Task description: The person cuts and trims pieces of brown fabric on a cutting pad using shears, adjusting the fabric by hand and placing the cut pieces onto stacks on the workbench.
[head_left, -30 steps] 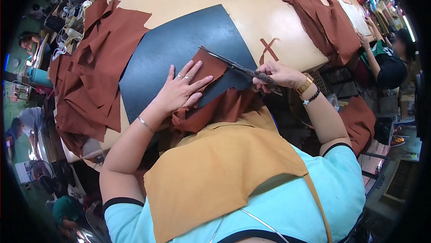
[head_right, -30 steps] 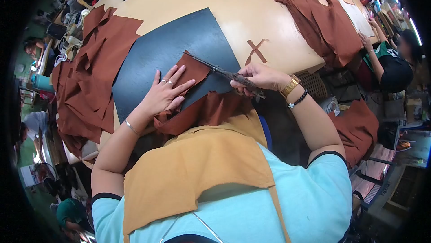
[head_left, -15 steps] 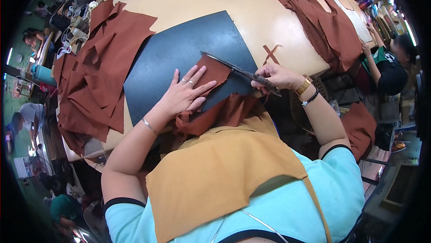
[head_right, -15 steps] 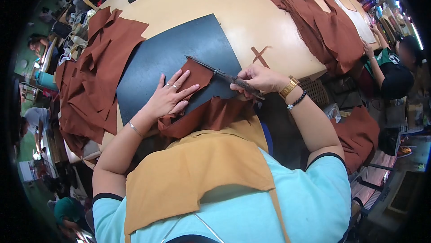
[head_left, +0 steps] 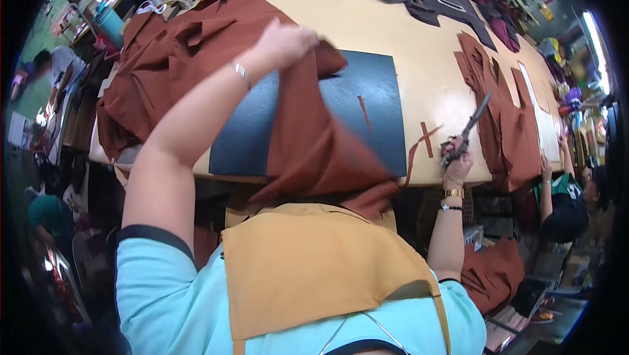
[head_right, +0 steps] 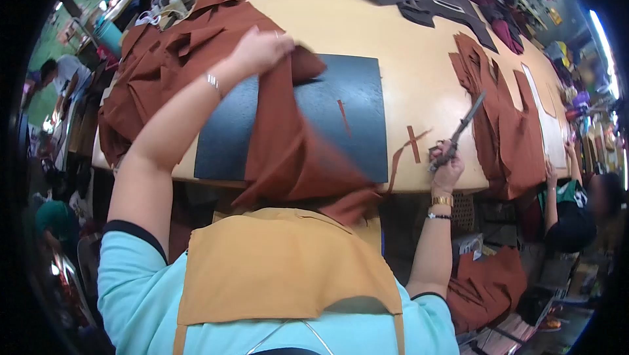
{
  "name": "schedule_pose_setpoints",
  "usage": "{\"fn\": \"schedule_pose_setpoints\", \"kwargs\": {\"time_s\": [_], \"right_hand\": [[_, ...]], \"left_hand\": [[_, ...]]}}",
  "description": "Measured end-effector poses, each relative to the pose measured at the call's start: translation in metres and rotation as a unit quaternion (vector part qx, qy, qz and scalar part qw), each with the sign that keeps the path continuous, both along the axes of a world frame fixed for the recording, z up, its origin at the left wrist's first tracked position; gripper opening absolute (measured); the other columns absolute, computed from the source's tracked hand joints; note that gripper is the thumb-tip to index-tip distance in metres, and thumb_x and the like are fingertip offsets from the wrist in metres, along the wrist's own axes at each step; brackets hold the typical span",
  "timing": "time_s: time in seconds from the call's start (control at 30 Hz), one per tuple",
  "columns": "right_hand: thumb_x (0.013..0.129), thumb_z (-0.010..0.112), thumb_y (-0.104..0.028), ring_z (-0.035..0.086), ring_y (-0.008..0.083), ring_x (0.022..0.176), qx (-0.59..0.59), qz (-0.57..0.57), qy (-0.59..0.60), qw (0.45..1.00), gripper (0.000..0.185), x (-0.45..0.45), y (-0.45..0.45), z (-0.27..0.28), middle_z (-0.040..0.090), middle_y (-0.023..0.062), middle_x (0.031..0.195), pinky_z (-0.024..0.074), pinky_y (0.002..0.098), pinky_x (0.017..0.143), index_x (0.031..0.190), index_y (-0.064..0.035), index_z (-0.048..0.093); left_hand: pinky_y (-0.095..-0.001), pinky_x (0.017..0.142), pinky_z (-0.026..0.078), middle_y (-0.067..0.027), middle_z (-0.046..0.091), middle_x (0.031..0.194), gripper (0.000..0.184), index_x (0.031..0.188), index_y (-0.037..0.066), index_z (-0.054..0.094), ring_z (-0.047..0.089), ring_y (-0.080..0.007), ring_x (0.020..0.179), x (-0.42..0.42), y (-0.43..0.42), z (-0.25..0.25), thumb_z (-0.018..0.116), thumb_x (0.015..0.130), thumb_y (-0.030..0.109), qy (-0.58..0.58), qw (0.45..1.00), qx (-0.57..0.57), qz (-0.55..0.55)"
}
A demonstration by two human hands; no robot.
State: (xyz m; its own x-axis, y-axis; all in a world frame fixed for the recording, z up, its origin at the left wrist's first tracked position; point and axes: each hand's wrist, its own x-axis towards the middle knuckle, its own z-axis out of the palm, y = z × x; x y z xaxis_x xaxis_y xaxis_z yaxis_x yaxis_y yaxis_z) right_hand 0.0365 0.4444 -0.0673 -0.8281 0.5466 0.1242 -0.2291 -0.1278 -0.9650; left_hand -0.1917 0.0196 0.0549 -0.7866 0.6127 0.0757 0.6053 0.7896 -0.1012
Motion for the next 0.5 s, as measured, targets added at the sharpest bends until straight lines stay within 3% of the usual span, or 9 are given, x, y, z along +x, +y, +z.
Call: {"fn": "schedule_pose_setpoints", "kwargs": {"time_s": [0.03,0.1,0.13,0.23,0.3,0.33,0.37,0.43,0.5], "right_hand": [[0.093,0.063,-0.022,0.054,0.0084,0.059,-0.021,-0.013,0.008,1.000,0.022,0.000,0.001,-0.001,0.059,0.0023,0.073,0.0450,0.0223,0.052,0.089,-0.0014,0.059],[0.092,0.064,-0.023,0.054,0.0081,0.058,-0.011,-0.026,0.012,1.000,0.022,-0.001,0.003,-0.003,0.059,0.0023,0.073,0.0451,0.0222,0.052,0.087,-0.0023,0.060],[0.092,0.064,-0.023,0.055,0.0082,0.058,-0.012,-0.026,0.005,1.000,0.022,0.000,0.002,-0.004,0.059,0.0025,0.073,0.0452,0.0221,0.052,0.087,-0.0023,0.060],[0.093,0.063,-0.024,0.055,0.0083,0.058,0.003,-0.023,-0.015,1.000,0.022,0.000,0.006,-0.006,0.060,0.0027,0.074,0.0455,0.0219,0.052,0.087,-0.0022,0.060],[0.093,0.063,-0.024,0.055,0.0084,0.058,0.031,-0.021,-0.023,0.999,0.023,-0.002,0.007,-0.011,0.060,0.0027,0.074,0.0456,0.0219,0.052,0.087,-0.0021,0.060],[0.092,0.064,-0.024,0.056,0.0085,0.059,0.028,-0.017,-0.028,0.999,0.023,-0.001,0.003,-0.006,0.060,0.0028,0.073,0.0456,0.0219,0.052,0.087,-0.0018,0.060],[0.092,0.064,-0.024,0.056,0.0084,0.059,0.033,-0.015,-0.030,0.999,0.023,-0.001,0.001,-0.003,0.060,0.0028,0.072,0.0454,0.0218,0.052,0.087,-0.0018,0.060],[0.092,0.064,-0.025,0.056,0.0082,0.059,0.042,-0.007,-0.035,0.998,0.024,0.000,-0.001,-0.001,0.060,0.0027,0.071,0.0451,0.0217,0.052,0.086,-0.0018,0.060],[0.092,0.065,-0.025,0.055,0.0080,0.058,0.045,-0.019,-0.040,0.998,0.024,0.001,0.001,-0.001,0.060,0.0026,0.070,0.0448,0.0217,0.052,0.086,-0.0019,0.061]], "left_hand": [[-0.0573,0.092,0.037,-0.0068,0.067,0.103,0.033,0.114,0.020,0.061,0.062,-0.0275,0.100,-0.023,-0.012,0.006,0.037,0.099,0.036,0.065,0.995,0.055,0.056],[-0.0754,0.098,0.022,-0.0088,0.048,0.138,0.042,0.126,0.021,0.055,0.046,-0.0305,0.126,-0.050,-0.029,0.036,0.037,0.098,0.046,0.130,0.962,0.136,0.197],[-0.0789,0.096,0.019,-0.0125,0.027,0.151,0.045,0.133,0.024,0.048,0.032,-0.0377,0.135,-0.061,-0.036,0.032,0.038,0.097,0.049,0.249,0.920,0.183,0.243],[-0.0784,0.097,0.019,-0.0175,0.018,0.154,0.050,0.138,0.026,0.040,0.022,-0.0438,0.139,-0.041,-0.049,0.013,0.040,0.095,0.052,0.224,0.936,0.162,0.218],[-0.0734,0.103,0.012,-0.0223,0.021,0.153,0.078,0.149,0.019,0.026,0.018,-0.0413,0.141,0.040,-0.042,-0.017,0.038,0.088,0.068,0.358,0.925,-0.078,0.097],[-0.0704,0.105,0.011,-0.0234,0.018,0.153,0.086,0.149,0.015,0.026,0.017,-0.0412,0.142,0.093,-0.021,-0.001,0.041,0.085,0.070,0.027,0.970,0.183,0.159],[-0.0686,0.107,0.008,-0.0191,0.016,0.155,0.082,0.149,0.019,0.026,0.012,-0.0379,0.144,0.133,-0.015,0.002,0.048,0.085,0.065,-0.056,0.976,0.150,0.150],[-0.0691,0.106,0.009,-0.0183,0.016,0.155,0.090,0.148,0.020,0.029,0.011,-0.0376,0.144,0.176,-0.014,-0.030,0.055,0.078,0.069,-0.136,0.974,0.120,0.137],[-0.0691,0.106,0.010,-0.0169,0.017,0.155,0.088,0.147,0.021,0.033,0.013,-0.0368,0.144,0.195,-0.013,-0.051,0.058,0.076,0.069,-0.093,0.980,0.116,0.132]]}}
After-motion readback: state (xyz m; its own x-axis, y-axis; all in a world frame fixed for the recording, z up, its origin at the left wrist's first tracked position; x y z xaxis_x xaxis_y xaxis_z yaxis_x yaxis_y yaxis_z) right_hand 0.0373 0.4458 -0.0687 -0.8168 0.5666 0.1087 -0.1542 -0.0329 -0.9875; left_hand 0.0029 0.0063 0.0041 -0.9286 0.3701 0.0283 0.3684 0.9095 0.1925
